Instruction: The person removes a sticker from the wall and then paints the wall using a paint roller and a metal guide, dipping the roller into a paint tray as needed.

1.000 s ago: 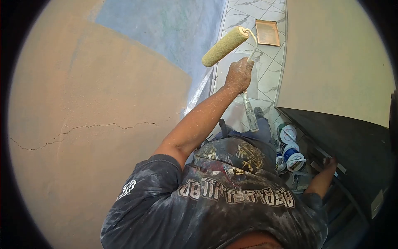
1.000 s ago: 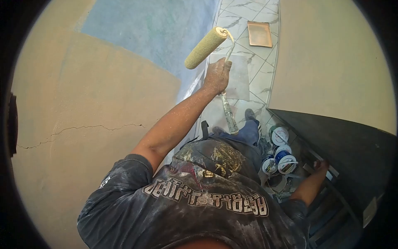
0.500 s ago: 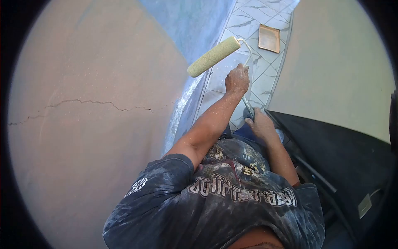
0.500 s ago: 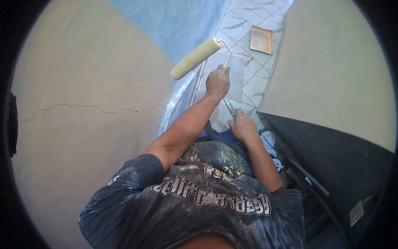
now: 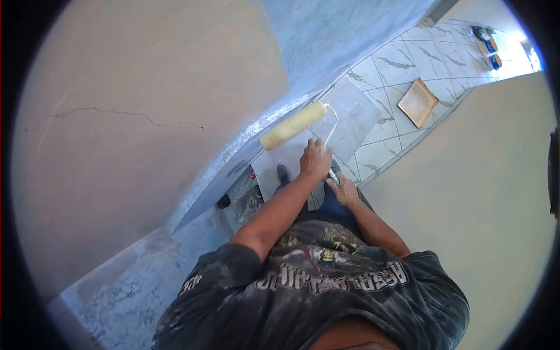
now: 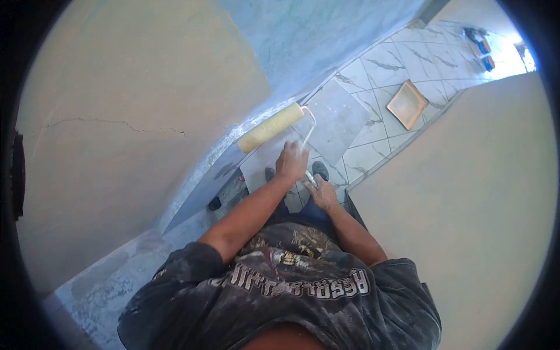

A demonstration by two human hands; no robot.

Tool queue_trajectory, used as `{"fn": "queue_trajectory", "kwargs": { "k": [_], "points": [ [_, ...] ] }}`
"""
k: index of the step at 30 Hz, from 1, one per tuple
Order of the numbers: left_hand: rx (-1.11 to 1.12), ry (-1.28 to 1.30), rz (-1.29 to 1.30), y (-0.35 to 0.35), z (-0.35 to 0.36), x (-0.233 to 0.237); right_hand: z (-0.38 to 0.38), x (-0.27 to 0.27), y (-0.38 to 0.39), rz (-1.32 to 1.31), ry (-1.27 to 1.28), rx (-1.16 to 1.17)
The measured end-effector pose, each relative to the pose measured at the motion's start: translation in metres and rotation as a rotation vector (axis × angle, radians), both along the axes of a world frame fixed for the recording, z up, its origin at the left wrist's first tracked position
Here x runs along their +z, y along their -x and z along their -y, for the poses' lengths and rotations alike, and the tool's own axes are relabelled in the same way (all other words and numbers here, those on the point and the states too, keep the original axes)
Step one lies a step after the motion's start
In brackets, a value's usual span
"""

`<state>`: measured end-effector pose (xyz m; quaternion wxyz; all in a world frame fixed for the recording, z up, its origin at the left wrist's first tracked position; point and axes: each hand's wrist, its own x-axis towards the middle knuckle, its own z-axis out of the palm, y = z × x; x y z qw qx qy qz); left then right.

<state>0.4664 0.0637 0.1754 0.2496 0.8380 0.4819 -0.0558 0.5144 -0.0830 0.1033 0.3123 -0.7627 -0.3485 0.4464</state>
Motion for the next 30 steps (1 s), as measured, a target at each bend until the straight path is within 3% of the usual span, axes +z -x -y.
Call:
{"fn": "queue_trajectory", "kwargs": {
  "k": [3,5,6,7,9,10,12,13,15,18,20,21,23,30],
  "points": [
    [0.024,-0.01,0.042,0.045,0.032,-0.012,0.0,-0.052,-0.023,-0.022,-0.059,0.13],
    [0.009,0.019,0.12,0.115,0.039,-0.031,-0.027,-0.075,-0.028,0.02,-0.029,0.033],
    [-0.078,-0.106,0.15,0.13,0.046,-0.004,-0.04,-0.091,-0.033,0.003,-0.039,0.04],
    [0.052,-0.097,0.046,0.174,0.052,-0.019,-0.06,-0.112,-0.036,0.04,-0.01,0.079],
    [0.266,-0.072,-0.002,0.223,0.062,0.001,-0.103,-0.126,-0.046,0.059,0.098,0.151],
    [0.363,-0.084,-0.147,0.248,0.068,0.002,-0.117,-0.146,-0.045,0.041,0.097,0.145],
    [0.404,-0.08,-0.219,0.293,0.078,0.01,-0.14,-0.196,-0.039,0.128,-0.016,0.121],
    [0.417,-0.078,-0.283,0.311,0.084,0.012,-0.153,-0.204,-0.043,0.076,0.049,0.185],
    [0.138,-0.201,-0.49,0.362,0.099,-0.002,-0.176,-0.231,-0.037,0.054,0.05,0.205],
    [-0.041,-0.345,-0.551,0.389,0.109,-0.022,-0.2,-0.275,-0.02,0.044,0.009,0.181],
    [0.12,-0.066,-0.558,0.396,0.108,-0.034,-0.213,-0.298,-0.007,0.052,-0.046,0.137],
    [0.114,-0.061,-0.563,0.393,0.106,-0.042,-0.218,-0.308,-0.001,0.047,-0.04,0.132],
    [0.791,0.203,-0.292,0.386,0.102,-0.056,-0.225,-0.319,0.01,0.042,-0.116,0.086],
    [0.85,0.326,-0.293,0.394,0.073,-0.076,-0.236,-0.281,0.016,0.063,-0.161,0.041]
  ]
}}
